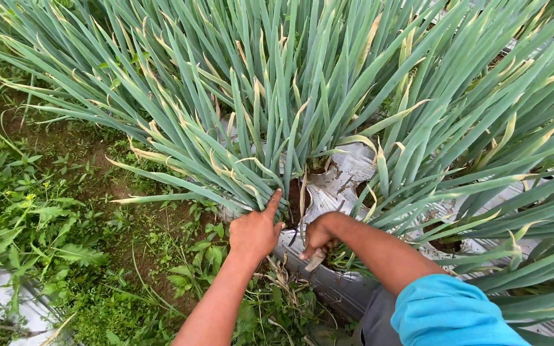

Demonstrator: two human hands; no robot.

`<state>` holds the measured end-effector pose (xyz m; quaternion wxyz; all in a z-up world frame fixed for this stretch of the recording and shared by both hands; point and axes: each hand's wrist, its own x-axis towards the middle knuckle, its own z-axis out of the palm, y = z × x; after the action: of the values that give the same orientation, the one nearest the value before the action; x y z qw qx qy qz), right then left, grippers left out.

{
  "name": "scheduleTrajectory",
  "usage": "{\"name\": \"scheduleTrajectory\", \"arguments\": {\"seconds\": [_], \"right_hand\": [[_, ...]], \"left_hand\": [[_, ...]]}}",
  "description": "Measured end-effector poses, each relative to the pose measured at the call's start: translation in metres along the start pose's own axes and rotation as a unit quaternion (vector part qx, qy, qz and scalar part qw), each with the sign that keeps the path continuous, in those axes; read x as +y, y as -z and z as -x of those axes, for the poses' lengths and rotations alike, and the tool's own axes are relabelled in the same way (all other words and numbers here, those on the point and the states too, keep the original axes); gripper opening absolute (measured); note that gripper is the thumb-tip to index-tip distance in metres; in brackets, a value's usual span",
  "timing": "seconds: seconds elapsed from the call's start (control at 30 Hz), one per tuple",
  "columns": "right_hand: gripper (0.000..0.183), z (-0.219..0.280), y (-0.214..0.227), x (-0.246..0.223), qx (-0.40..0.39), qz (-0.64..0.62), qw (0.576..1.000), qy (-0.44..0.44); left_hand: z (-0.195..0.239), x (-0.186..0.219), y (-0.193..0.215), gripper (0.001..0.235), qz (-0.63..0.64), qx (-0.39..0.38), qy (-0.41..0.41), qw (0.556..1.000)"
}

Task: Hand weeding around onion plants in a field with plastic mulch

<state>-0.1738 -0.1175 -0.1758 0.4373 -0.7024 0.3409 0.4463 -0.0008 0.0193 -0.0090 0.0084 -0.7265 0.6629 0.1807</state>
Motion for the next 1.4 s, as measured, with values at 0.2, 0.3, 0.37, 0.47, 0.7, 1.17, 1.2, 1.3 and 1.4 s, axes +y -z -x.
{"name": "scheduleTrajectory", "arguments": {"seconds": [0.2, 0.3, 0.37, 0.47, 0.7, 1.17, 1.2, 1.3, 1.4], "right_hand": [[0.043, 0.027, 0.053, 0.037, 0.501, -0.119, 0.852, -0.096], [0.035, -0.043, 0.103, 0.131, 0.615, -0.286, 0.729, -0.092], [0.041, -0.027, 0.103, 0.111, 0.628, -0.307, 0.71, -0.087], [0.04, -0.005, 0.113, 0.081, 0.622, -0.378, 0.681, -0.08], [0.029, -0.004, 0.121, 0.082, 0.669, -0.382, 0.631, -0.092], [0.033, 0.05, 0.099, 0.051, 0.619, -0.457, 0.636, -0.05], [0.041, 0.072, 0.091, 0.034, 0.577, -0.498, 0.647, -0.019], [0.019, 0.052, 0.066, 0.051, 0.589, -0.375, 0.705, 0.123], [0.024, 0.091, 0.039, 0.024, 0.467, -0.207, 0.838, 0.192]], "left_hand": [[-0.001, -0.004, -0.001, 0.069, 0.009, -0.007, -0.005, 1.0], [-0.003, -0.004, 0.0, 0.069, 0.013, -0.009, -0.011, 1.0], [-0.002, -0.002, 0.006, 0.068, 0.017, -0.014, -0.011, 1.0], [-0.012, -0.001, 0.002, 0.073, -0.028, -0.045, -0.004, 0.999], [-0.027, -0.013, -0.017, 0.081, -0.077, -0.037, -0.005, 0.996], [-0.02, -0.013, -0.015, 0.079, -0.077, -0.033, -0.002, 0.996], [-0.019, -0.011, -0.012, 0.077, -0.08, -0.047, 0.0, 0.996], [-0.007, -0.011, -0.004, 0.07, 0.011, 0.005, -0.023, 1.0], [-0.009, -0.013, -0.011, 0.07, 0.003, 0.008, -0.023, 1.0]]}}
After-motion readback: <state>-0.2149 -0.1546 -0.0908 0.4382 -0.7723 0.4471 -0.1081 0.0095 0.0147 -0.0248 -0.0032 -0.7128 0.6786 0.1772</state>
